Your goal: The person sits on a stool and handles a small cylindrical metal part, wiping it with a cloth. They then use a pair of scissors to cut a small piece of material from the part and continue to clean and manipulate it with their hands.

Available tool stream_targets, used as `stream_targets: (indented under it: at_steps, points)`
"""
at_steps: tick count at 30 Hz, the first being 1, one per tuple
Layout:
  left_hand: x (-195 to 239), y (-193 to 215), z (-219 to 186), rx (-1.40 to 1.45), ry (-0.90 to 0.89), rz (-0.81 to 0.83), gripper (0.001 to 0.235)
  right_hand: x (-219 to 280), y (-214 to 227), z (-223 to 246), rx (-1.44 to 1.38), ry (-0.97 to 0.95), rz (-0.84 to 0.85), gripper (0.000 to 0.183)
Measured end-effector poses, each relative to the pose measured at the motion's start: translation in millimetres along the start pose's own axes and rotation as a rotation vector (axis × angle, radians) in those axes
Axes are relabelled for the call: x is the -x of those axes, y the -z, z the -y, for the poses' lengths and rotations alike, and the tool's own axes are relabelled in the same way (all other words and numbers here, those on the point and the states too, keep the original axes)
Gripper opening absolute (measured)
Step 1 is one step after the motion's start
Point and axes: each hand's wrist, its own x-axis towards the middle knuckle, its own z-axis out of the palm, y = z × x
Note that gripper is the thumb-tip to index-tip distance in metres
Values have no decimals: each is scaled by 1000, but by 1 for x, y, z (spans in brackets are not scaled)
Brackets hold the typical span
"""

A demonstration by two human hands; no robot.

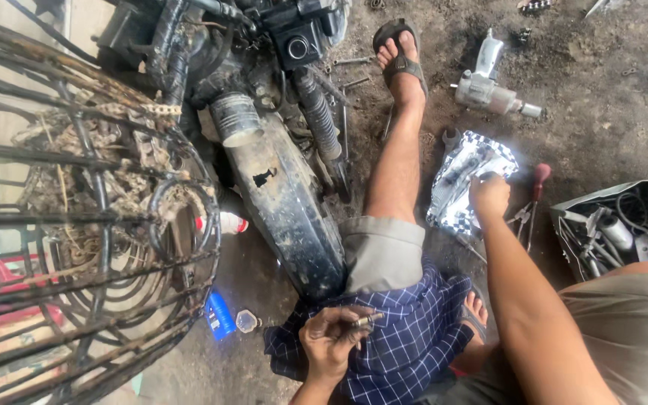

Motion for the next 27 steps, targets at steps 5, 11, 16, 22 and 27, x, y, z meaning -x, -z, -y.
stream_targets:
  at_steps: [5,11,16,22,27]
  points:
    - [-7,-8,-20,-100,-107,-18,11,30,1,8,112,336,202,27]
    - [3,6,-55,-185,-225,-85,16,113,92,142,-27,990,206,24]
    - [14,17,-93,-217,-353,-17,18,290,205,211,182,1178,537,15]
    - [27,34,-107,-469,-511,-8,16,358,188,138,-85,1307,1037,37]
    - [37,35,-111,-437,-368,59,20,363,168,106,-297,1498,845,24]
